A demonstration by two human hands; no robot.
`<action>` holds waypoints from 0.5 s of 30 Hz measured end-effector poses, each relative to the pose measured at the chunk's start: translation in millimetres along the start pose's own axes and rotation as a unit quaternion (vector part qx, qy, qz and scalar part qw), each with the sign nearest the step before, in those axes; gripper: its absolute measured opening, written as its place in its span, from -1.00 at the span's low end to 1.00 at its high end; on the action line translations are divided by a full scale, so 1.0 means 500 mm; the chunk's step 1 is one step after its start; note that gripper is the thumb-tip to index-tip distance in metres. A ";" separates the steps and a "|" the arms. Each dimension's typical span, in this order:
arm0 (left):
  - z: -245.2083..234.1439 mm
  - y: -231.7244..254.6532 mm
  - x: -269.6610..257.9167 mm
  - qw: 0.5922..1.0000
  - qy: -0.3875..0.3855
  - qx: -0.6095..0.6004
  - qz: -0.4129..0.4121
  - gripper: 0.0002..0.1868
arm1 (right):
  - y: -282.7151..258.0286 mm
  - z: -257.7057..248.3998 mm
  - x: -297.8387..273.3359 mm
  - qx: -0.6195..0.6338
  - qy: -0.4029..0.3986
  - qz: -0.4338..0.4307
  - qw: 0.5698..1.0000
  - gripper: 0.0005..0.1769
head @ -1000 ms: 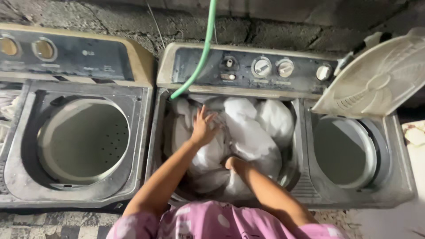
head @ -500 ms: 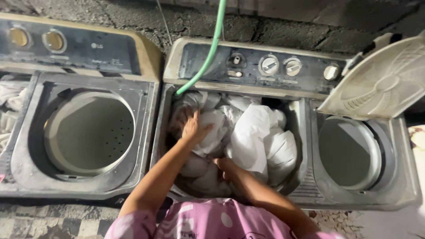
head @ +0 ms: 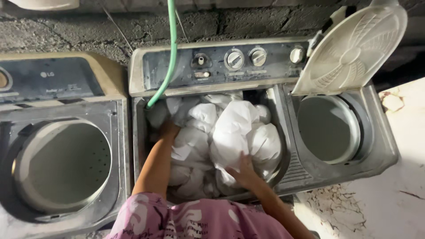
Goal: The person places white clothes into a washing machine, turns the control knobs, and then moves the clothes around in the water by hand.
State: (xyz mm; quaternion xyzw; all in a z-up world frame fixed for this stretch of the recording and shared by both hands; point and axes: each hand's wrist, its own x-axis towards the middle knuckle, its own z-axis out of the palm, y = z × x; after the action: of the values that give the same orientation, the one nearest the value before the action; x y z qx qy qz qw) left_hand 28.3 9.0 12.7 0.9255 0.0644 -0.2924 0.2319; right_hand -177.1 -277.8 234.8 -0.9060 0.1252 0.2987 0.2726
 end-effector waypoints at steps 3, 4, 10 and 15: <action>0.042 -0.042 -0.026 1.000 -0.018 -0.014 0.002 -0.36 | 0.019 0.084 0.123 -0.052 -0.078 -0.087 0.992 -0.20; 0.049 -0.050 -0.031 1.000 -0.018 -0.019 -0.001 -0.38 | 0.025 0.102 0.171 -0.073 -0.099 -0.116 0.986 -0.21; 0.111 -0.053 -0.128 0.999 -0.024 0.000 0.033 -0.48 | 0.040 0.195 0.369 -0.120 -0.145 -0.127 0.974 -0.26; 0.191 -0.027 -0.227 0.999 0.014 -0.026 0.044 -0.48 | 0.087 0.210 0.384 -0.137 -0.169 -0.147 0.965 -0.31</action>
State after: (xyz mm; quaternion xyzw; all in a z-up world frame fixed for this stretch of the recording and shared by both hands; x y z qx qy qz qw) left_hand -117.0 -21.6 3.1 0.9251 0.0343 -0.2671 0.2678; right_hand -92.0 -266.0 29.0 -0.8795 -0.0996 0.4181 0.2043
